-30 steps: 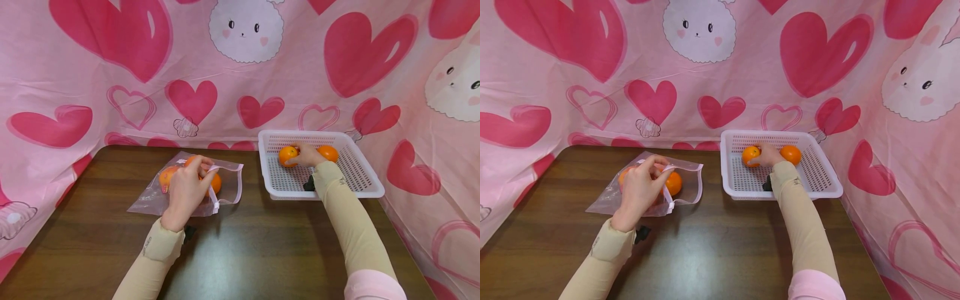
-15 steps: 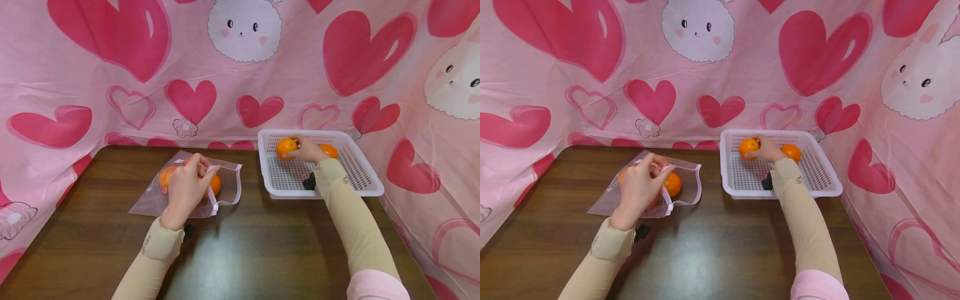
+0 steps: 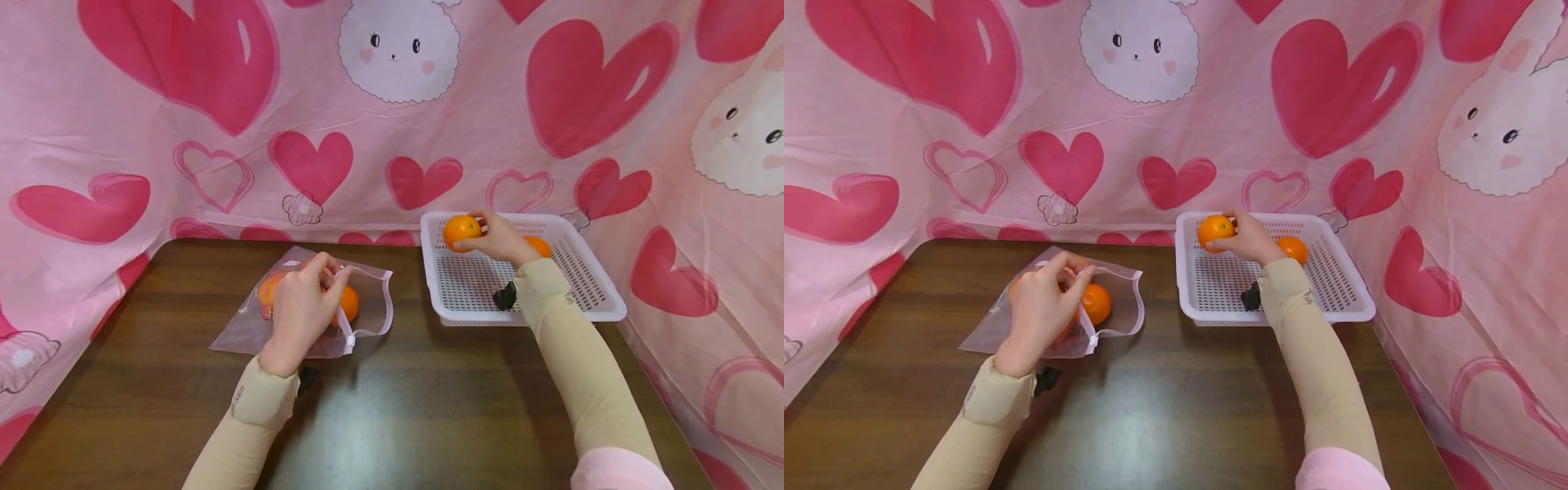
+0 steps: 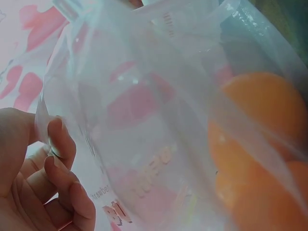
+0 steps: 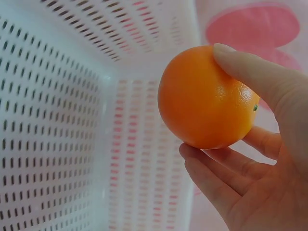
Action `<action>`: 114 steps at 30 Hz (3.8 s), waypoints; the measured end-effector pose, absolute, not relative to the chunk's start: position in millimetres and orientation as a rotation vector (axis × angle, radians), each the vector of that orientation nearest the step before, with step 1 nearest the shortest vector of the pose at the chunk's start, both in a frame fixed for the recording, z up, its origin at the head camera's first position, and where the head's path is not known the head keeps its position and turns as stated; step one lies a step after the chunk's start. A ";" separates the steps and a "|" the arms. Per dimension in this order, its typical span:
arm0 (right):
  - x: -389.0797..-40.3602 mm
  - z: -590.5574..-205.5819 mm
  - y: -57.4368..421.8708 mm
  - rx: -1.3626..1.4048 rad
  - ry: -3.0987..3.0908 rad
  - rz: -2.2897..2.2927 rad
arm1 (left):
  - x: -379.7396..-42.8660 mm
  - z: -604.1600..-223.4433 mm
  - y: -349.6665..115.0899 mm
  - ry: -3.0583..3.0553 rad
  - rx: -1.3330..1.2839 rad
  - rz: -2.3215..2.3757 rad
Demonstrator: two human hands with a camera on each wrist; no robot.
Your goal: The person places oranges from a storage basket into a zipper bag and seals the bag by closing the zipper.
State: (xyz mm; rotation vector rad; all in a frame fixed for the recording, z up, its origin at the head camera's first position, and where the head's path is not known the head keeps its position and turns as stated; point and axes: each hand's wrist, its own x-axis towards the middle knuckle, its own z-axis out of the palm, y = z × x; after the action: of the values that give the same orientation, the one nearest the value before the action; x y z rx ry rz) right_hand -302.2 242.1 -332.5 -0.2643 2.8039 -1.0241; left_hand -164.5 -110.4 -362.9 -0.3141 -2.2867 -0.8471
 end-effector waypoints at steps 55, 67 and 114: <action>-232.9 -293.0 189.9 -0.407 2.804 -1.420 | -164.6 -358.7 -113.9 -2.238 -0.367 -0.807; -213.6 -298.0 178.0 -0.601 2.705 -1.497 | -163.9 -359.8 -113.7 -2.248 -0.350 -0.827; -186.8 -387.9 86.6 -0.787 2.179 -1.617 | -163.2 -360.1 -111.5 -2.264 -0.321 -0.871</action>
State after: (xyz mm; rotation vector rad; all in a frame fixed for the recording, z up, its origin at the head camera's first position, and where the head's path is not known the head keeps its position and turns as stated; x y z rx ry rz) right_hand -186.8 86.6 -387.9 -0.7867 2.1792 -1.6172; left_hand -163.2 -111.5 -360.1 -0.3210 -2.2636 -0.8709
